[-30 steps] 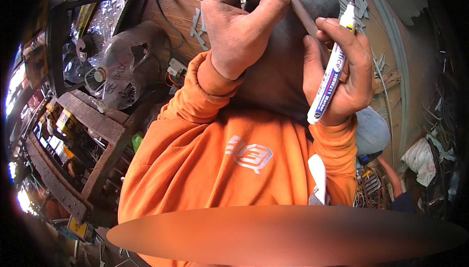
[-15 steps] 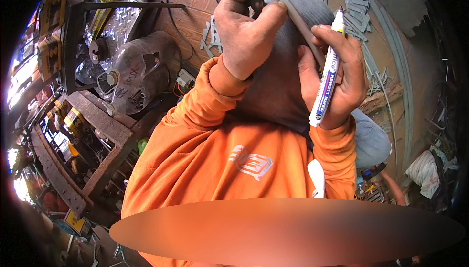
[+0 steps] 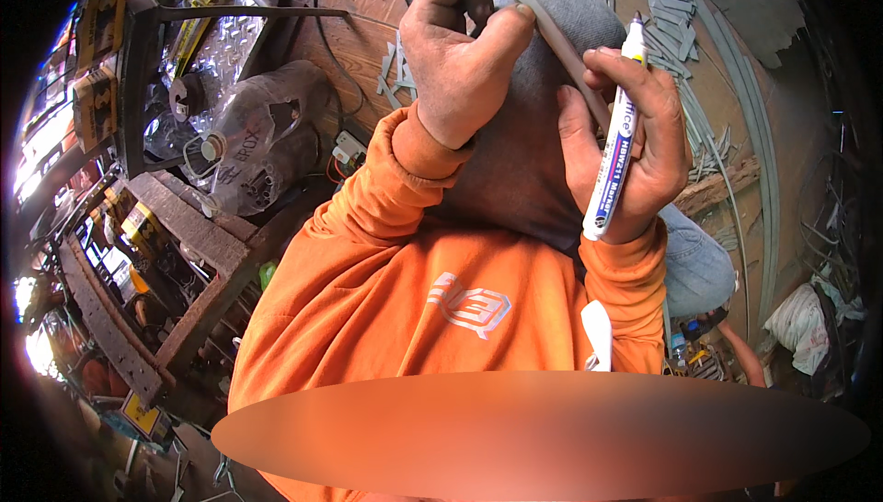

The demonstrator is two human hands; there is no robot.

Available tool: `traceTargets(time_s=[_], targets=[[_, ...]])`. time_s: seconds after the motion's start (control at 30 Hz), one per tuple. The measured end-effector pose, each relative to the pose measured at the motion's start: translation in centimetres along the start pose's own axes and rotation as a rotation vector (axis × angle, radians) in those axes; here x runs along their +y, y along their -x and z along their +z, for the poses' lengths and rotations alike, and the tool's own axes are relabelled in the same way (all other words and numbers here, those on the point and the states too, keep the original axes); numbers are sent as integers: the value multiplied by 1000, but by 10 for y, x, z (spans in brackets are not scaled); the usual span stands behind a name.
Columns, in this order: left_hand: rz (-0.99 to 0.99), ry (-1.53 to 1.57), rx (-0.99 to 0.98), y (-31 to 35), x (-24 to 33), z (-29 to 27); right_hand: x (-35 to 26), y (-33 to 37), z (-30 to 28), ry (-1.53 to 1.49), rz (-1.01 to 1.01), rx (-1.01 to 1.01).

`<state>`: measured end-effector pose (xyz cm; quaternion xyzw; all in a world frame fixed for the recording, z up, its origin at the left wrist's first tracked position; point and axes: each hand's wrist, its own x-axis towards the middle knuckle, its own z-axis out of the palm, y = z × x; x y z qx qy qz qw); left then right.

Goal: The person sits on the floor and uses a marker to draw lines on small metal strips. They handle the strips one at a time, marking them and placing them aside.

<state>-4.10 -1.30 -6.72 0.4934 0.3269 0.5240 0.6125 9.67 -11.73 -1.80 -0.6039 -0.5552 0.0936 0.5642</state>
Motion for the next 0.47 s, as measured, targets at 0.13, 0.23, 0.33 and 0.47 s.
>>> traceTargets(time_s=[0.13, 0.23, 0.33, 0.47], targets=[[-13, 27, 2, 1, 1, 0, -1, 0, -1, 7, -4, -1], [-9, 29, 1, 0, 3, 2, -1, -1, 0, 6, -2, -1], [36, -170, -54, -2, 9, 4, -1, -1, -1, 4, 3, -7], [65, -146, 66, -4, 13, 19, -1, 0, -1, -10, 3, -6]])
